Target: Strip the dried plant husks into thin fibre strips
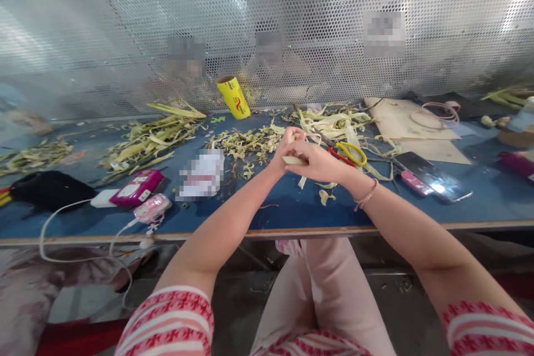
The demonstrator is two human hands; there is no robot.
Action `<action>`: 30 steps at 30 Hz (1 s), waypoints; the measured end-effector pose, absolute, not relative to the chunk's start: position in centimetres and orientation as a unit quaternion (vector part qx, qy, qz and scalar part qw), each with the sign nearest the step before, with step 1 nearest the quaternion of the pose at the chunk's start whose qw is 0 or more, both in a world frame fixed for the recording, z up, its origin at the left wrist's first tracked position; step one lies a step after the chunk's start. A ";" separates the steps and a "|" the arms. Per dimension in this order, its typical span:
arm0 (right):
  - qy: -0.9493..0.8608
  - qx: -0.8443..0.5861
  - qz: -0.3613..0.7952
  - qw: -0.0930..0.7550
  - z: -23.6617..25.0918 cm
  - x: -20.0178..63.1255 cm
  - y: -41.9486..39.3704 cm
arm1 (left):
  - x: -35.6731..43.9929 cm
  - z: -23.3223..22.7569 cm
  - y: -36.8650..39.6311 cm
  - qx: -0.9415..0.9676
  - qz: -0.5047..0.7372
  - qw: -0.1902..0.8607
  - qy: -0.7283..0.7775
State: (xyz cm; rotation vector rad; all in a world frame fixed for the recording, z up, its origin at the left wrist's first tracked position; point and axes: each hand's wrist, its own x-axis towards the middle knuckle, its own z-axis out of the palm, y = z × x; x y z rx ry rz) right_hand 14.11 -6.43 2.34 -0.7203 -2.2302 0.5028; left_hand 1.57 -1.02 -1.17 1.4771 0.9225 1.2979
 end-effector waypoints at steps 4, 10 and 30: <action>-0.853 -0.215 0.365 0.305 2.0 13.9 -6.8 | 1.4 -0.7 -2.2 0.558 0.588 0.485 0.327; -0.718 -0.240 0.492 0.430 1.8 14.5 -5.0 | 1.3 0.9 -2.8 0.407 0.571 0.635 0.323; -0.789 -0.403 0.263 0.381 1.6 16.7 -1.7 | 0.4 2.4 -3.2 0.341 0.493 0.765 0.236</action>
